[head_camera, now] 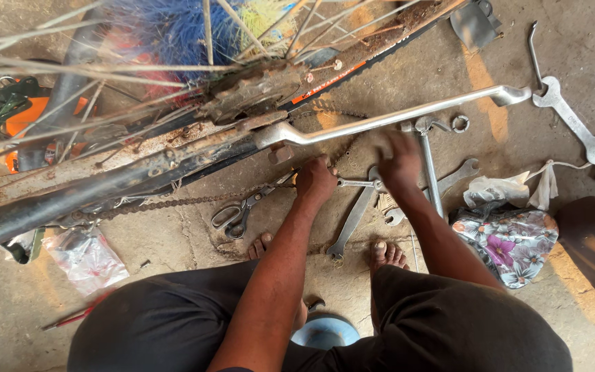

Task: The person removes a bicycle chain from the rear wheel and frame, then uses a hammer to break the chain link on the floor. They reattach the chain to the bicycle's chainring and rear sprocket, rotating the pedals to test the fit.

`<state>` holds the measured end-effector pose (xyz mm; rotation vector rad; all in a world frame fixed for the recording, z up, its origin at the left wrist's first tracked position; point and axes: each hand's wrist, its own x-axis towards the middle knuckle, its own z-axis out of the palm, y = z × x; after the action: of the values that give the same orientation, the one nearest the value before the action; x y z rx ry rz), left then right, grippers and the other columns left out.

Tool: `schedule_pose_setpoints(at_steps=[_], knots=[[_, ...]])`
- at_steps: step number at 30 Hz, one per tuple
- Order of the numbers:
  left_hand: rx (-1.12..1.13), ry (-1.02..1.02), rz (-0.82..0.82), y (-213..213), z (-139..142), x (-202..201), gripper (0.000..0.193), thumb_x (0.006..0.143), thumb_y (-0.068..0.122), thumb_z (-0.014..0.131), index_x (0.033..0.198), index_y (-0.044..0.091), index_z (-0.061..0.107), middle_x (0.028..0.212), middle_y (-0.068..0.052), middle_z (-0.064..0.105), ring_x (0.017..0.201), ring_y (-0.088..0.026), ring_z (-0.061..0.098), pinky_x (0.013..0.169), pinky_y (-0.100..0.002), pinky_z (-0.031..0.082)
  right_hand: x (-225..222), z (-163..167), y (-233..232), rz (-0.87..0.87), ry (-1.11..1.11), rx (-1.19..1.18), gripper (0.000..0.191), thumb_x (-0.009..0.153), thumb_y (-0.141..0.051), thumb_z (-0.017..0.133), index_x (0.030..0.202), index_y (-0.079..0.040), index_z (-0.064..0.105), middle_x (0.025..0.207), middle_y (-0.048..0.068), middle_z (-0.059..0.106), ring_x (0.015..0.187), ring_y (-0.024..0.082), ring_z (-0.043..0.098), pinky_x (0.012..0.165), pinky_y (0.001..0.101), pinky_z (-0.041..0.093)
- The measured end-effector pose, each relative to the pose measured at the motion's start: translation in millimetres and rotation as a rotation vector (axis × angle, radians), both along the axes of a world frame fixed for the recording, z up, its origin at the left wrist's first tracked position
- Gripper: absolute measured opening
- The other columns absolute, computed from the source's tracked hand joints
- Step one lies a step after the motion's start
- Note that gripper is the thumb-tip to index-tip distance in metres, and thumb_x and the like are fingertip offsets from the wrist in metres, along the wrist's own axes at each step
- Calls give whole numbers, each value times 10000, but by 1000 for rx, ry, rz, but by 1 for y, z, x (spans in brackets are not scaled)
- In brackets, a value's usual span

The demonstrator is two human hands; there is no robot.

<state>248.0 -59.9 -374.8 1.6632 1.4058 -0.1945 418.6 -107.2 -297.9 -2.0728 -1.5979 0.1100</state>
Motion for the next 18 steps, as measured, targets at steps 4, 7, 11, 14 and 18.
schedule_pose_setpoints(at_steps=[4,7,11,14,18], knots=[[79,-17,-27,1,-2,-1,428,904,231,724,1279,39,650,1195,-191,694,1130,-347,665,945,-465,528,37,-8,-52,-313,-166,-152,380,887,-88,770,1258,-50,700,1075,190,714,939,296,671,693,418,598],[43,2,-35,0,-5,-1,395,904,232,714,1246,41,663,1184,-187,704,1128,-341,676,942,-468,534,64,-18,-72,-345,39,-530,278,1030,-158,690,1265,-16,647,1011,192,703,809,276,663,671,431,596],[123,-51,-20,-1,-9,-1,386,887,231,726,1218,41,670,1182,-197,704,1133,-360,663,943,-475,526,78,-16,-71,-312,824,-707,268,951,-108,694,1171,43,672,1043,106,694,711,173,630,627,330,596],[107,-23,-2,-1,-9,0,373,891,237,728,1214,56,677,1177,-201,693,1124,-367,658,928,-484,521,61,-5,-73,-365,914,-608,312,987,-125,661,1214,69,570,868,180,663,574,144,617,488,308,610],[113,-39,0,0,-3,-1,331,888,235,719,1172,67,686,1123,-182,718,1079,-361,685,904,-484,533,27,15,-83,-171,600,-686,509,1004,-231,608,1458,-65,452,769,207,653,451,170,520,377,352,480]])
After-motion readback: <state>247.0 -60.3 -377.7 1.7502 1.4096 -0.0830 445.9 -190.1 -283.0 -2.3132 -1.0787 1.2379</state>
